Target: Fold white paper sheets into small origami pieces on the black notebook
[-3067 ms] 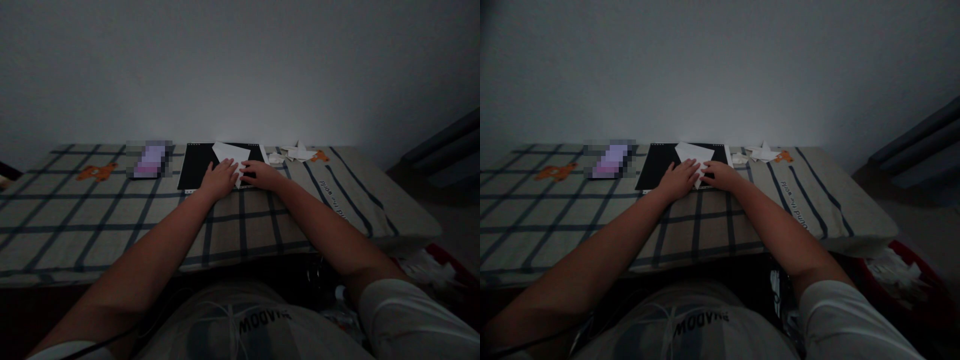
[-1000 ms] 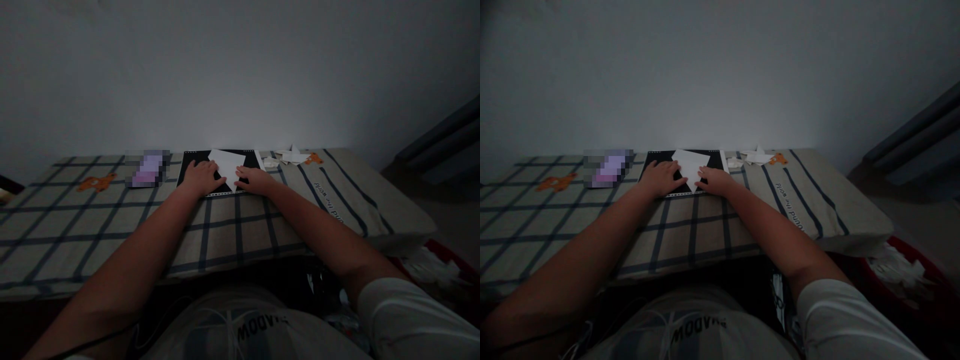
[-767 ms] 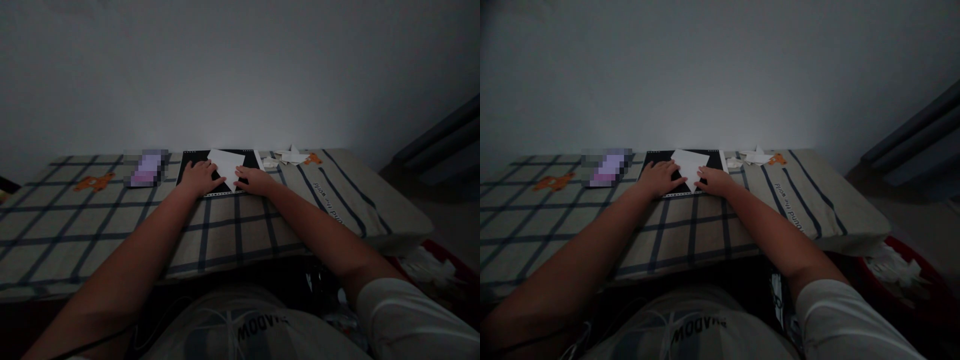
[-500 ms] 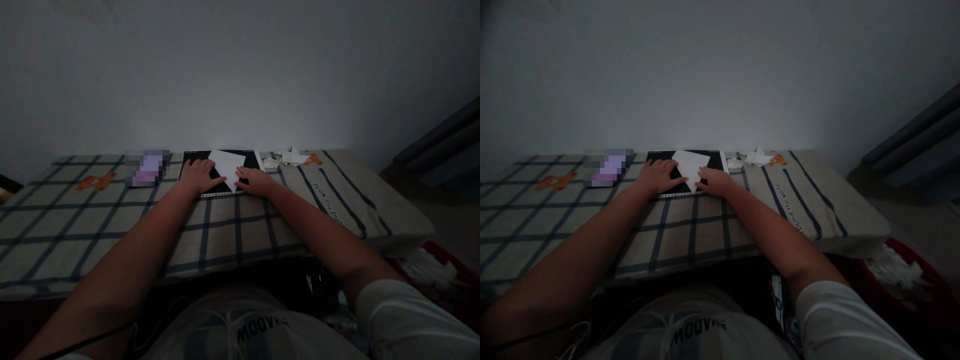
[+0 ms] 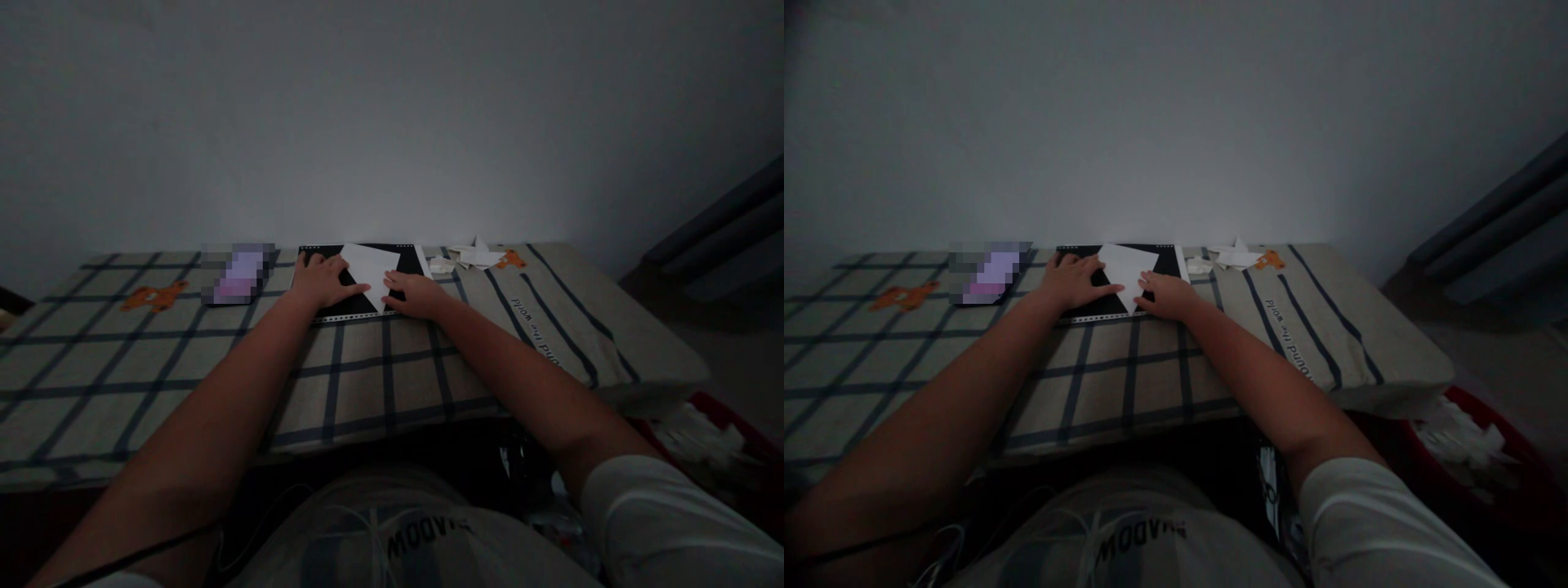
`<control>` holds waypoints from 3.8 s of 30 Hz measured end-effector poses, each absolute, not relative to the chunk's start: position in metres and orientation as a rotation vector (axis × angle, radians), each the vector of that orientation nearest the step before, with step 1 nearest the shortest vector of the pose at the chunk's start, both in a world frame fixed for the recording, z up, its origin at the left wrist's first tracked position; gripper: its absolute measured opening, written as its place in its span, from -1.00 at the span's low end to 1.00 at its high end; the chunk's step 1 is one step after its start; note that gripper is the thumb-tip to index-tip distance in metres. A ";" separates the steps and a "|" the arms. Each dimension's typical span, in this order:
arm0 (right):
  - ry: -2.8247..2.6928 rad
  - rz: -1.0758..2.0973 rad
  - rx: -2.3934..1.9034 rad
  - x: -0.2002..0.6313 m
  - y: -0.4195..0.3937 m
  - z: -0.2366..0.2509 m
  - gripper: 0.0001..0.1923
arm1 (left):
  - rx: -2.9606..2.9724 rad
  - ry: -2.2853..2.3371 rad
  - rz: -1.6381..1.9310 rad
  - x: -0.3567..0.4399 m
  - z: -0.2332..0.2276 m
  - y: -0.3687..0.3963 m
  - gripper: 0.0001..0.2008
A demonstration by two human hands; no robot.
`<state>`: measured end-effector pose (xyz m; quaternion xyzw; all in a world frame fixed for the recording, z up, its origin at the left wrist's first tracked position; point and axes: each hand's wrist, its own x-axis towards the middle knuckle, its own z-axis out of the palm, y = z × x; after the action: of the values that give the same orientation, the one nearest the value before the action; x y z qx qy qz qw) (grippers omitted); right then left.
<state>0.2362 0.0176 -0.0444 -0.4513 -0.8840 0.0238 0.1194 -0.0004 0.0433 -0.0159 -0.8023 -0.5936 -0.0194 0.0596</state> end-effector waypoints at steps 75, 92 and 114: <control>-2.554 0.125 -1.324 0.238 0.021 -0.048 -0.42 | -2.678 -1.595 -0.075 0.024 -0.033 0.001 -0.28; -2.551 0.107 -1.239 0.242 0.026 -0.052 -0.43 | -2.678 -1.553 -0.130 0.019 -0.035 -0.001 -0.15; -2.464 0.084 -1.046 0.257 0.035 -0.052 -0.71 | -2.785 -1.471 -0.533 -0.005 -0.036 0.015 -0.46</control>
<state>0.2565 0.0350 -0.0518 -0.3802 -0.8954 0.0307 0.2296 -0.0051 0.0146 -0.0363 -0.8716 -0.4603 -0.1669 -0.0266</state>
